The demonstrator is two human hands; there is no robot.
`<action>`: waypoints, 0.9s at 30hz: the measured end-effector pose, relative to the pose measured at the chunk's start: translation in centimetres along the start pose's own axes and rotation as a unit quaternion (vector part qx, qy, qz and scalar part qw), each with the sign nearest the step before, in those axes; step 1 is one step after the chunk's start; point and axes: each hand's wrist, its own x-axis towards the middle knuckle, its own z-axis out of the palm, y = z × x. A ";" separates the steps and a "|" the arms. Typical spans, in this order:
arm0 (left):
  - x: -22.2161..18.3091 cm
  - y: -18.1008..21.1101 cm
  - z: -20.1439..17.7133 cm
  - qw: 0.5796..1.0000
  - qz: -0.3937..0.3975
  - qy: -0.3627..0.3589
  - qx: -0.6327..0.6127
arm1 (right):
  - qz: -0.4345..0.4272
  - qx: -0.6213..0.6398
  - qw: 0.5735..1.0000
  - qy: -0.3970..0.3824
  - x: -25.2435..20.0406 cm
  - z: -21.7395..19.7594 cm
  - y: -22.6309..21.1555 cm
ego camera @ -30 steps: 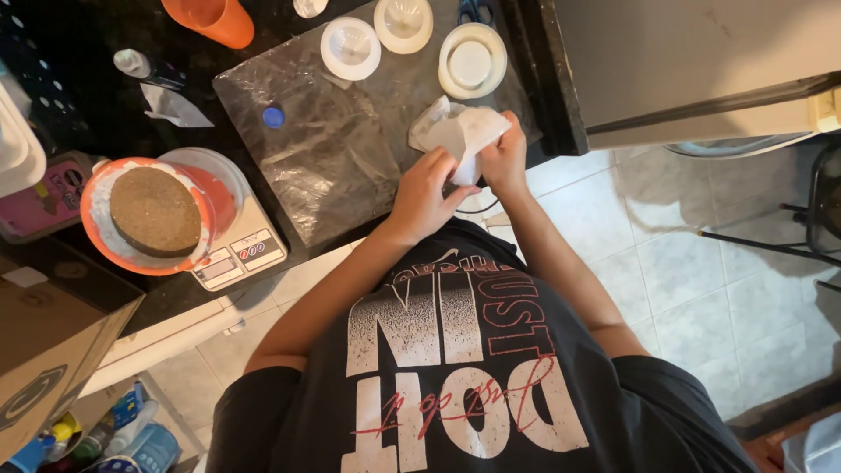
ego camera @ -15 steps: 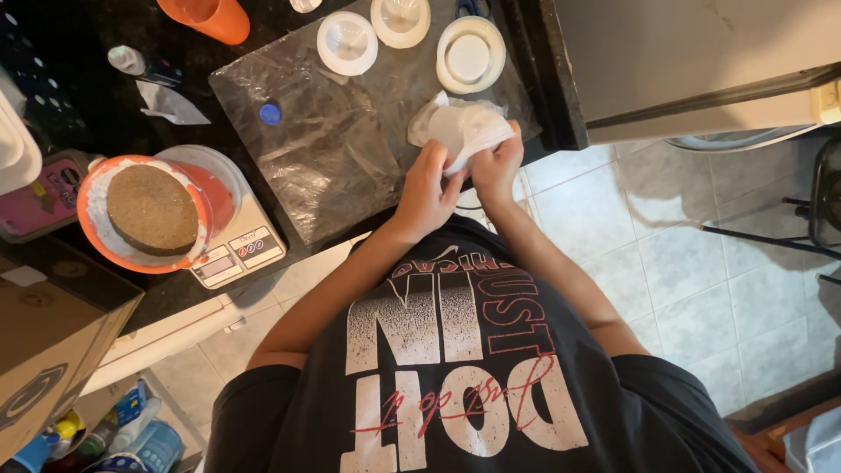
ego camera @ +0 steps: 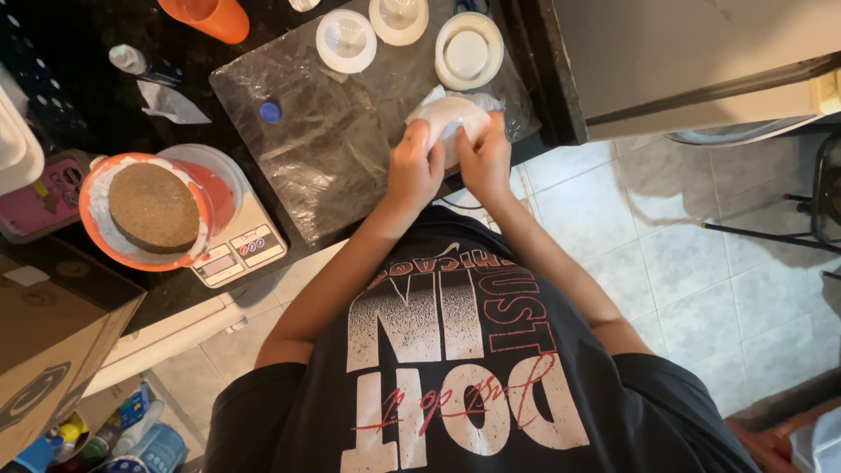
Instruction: Cleaning and wiping silicone candle molds with a cloth.
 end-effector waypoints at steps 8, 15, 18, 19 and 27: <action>-0.2 -0.1 0.2 0.996 0.051 0.003 0.077 | -0.035 -0.056 0.994 0.086 1.1 0.5 1.1; 3.2 -2.3 -4.6 0.952 -0.054 -0.216 -0.211 | 0.038 0.297 0.954 0.007 3.5 -1.3 4.2; 4.8 -2.7 -3.6 0.958 0.036 -0.272 -0.089 | 0.079 0.381 0.917 -0.084 2.6 -3.3 2.7; 5.5 -2.7 -2.9 0.949 0.058 -0.309 -0.027 | 0.078 0.408 0.895 -0.163 2.4 -4.0 1.4; 5.5 -4.7 1.4 0.902 0.011 -0.427 -0.067 | 0.020 0.306 0.945 -0.116 3.3 -4.0 -0.8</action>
